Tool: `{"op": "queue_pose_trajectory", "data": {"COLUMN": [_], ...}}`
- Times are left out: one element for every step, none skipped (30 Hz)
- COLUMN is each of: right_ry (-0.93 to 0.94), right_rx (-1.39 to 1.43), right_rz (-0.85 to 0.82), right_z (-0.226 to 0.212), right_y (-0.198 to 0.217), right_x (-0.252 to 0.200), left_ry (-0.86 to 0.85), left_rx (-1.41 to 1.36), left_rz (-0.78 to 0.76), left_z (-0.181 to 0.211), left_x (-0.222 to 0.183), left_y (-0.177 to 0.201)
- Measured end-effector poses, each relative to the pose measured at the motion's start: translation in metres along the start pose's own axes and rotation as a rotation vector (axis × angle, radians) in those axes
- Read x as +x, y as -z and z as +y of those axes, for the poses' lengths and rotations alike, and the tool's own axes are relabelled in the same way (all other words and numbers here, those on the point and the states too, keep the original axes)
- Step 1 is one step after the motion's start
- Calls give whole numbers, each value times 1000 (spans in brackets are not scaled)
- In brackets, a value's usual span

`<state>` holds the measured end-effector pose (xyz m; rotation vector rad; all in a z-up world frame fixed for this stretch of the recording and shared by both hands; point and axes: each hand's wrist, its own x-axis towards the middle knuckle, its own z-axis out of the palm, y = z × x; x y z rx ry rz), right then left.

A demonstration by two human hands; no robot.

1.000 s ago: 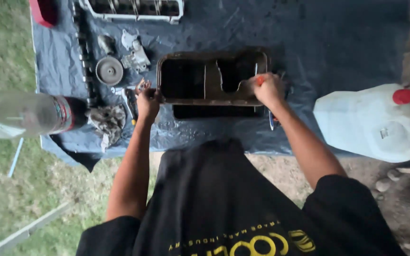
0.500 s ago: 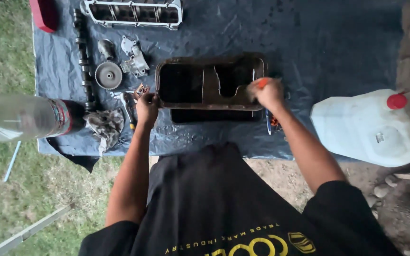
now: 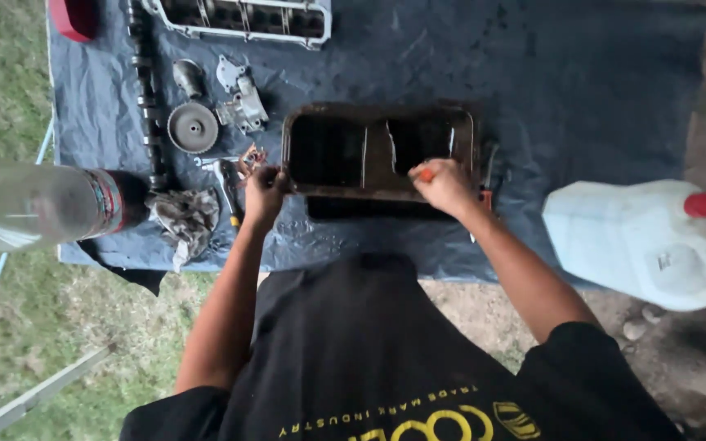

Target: Cleaning the interior of an engine oil pan using a brush and cleaning solution.

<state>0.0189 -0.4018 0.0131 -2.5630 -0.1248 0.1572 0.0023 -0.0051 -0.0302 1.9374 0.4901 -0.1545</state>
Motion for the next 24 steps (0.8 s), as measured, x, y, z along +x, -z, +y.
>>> {"op": "queue_pose_trajectory", "data": {"right_ry": [8, 79, 143, 144, 145, 145, 155, 126, 94, 100, 99, 96, 98, 214, 325, 320, 237, 152, 154, 186, 225, 232, 323, 414], "right_rx": [-7, -73, -136, -139, -188, -238, -242, -166, -88, -90, 64, 218, 214, 268, 325, 322, 211, 99, 96, 42, -13, -17, -123, -227], "right_rz": [-9, -115, -229, -246, -311, -376, -383, -386, -395, -411, -402, -393, -409, -419, -422, -432, -541, -646, -654, -683, -715, -725, -679, -631], "right_z": [-6, -12, -19, -25, -31, -38, -39, -40, -41, -57, -73, -89, -95, -100, -104, -99, -94, -88, -91, -93, -96, -95, -93, -90], "right_y": [-1, -4, -8, -5, -1, 4, 5, 5, 4, 9, 15, 21, 11, 1, -8, -31, -54, -76, -87, -98, -110, -109, -108, -108], "right_x": [10, 21, 25, 28, 38, 49, 55, 62, 64, 68, 74, 80, 86, 92, 96, 97, 101, 105, 108, 111, 114, 125, 129, 133], "left_ry": [8, 3, 8, 25, 22, 20, 25, 32, 46, 59, 62, 65, 79, 81, 81, 91, 90, 89, 95, 93, 92, 99, 102, 105], "left_rx": [-9, -16, -19, -24, -131, -238, -245, -265, -283, -287, -301, -316, -323, -349, -373, -378, -362, -345, -350, -324, -300, -306, -288, -270], "left_rz": [7, -10, -32, -29, -51, -73, -62, -75, -89, -80, -83, -86, -79, -88, -104, -104, -120, -136, -132, -151, -165, -155, -146, -137], "left_z": [4, 8, 9, -4, -14, -23, -18, -12, -10, -15, -19, -23, -18, -13, -8, -6, -3, 1, 0, -2, -4, -6, -9, -13], "left_x": [0, 1, -4, -5, 2, 9, 7, 6, 1, 1, 4, 6, 4, 0, -2, -5, -4, -4, -2, 0, 0, 6, 5, 5], "left_y": [1, 2, 4, 1, -1, -4, -3, -2, 0, -2, -4, -6, -5, -5, -5, -2, 1, 5, 5, 6, 7, 6, 5, 3]}}
